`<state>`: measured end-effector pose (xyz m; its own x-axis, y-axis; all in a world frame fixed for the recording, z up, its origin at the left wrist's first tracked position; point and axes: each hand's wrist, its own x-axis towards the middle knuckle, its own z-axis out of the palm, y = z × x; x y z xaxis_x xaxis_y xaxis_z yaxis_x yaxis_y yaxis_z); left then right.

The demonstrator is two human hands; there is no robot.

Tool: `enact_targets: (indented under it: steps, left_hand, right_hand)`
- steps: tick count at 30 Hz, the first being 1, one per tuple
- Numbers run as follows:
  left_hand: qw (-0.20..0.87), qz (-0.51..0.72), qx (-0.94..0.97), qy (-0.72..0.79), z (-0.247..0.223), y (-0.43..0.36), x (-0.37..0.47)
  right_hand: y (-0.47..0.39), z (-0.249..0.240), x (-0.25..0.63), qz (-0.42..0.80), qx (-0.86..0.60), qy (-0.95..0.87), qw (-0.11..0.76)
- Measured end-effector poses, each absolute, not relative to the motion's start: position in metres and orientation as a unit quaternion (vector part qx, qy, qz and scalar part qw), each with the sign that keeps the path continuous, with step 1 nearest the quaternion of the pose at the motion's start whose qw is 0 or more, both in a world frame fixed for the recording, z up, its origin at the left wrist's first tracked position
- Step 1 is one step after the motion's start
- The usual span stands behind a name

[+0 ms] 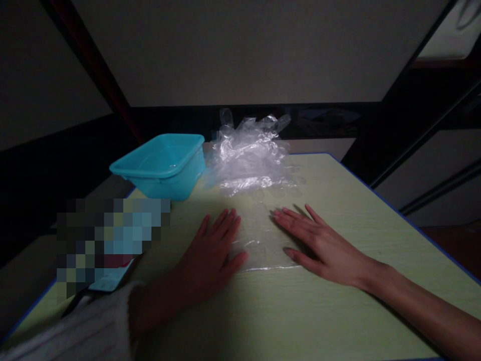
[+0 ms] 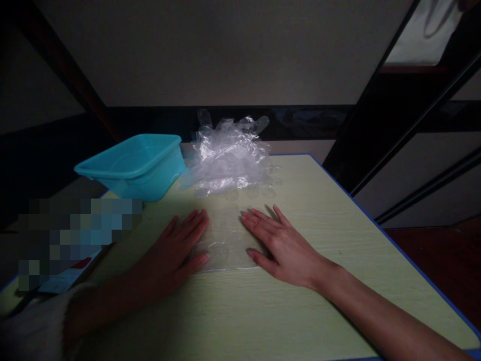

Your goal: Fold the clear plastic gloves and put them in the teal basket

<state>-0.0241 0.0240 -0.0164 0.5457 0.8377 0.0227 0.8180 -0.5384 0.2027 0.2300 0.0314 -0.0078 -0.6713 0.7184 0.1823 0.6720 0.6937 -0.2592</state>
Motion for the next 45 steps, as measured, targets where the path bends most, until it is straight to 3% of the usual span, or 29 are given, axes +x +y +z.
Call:
enact_targets:
  steps: [11,23,31,45]
  left_hand:
    - [0.073,0.009,0.869,0.489,-0.013,0.023,-0.026]
    - [0.086,0.046,0.866,0.491,-0.014,0.024,-0.027]
    - [0.149,0.095,0.952,0.250,-0.006,0.012,-0.027]
    - [0.193,0.017,0.958,0.210,0.000,0.015,-0.023]
  right_hand:
    - [0.038,-0.006,0.241,0.092,-0.341,-0.930,0.105]
    - [0.035,0.002,0.244,0.083,-0.315,-0.940,0.103]
    - [0.028,0.002,0.236,0.091,-0.274,-0.954,0.083]
    - [0.028,-0.003,0.236,0.110,-0.281,-0.952,0.047]
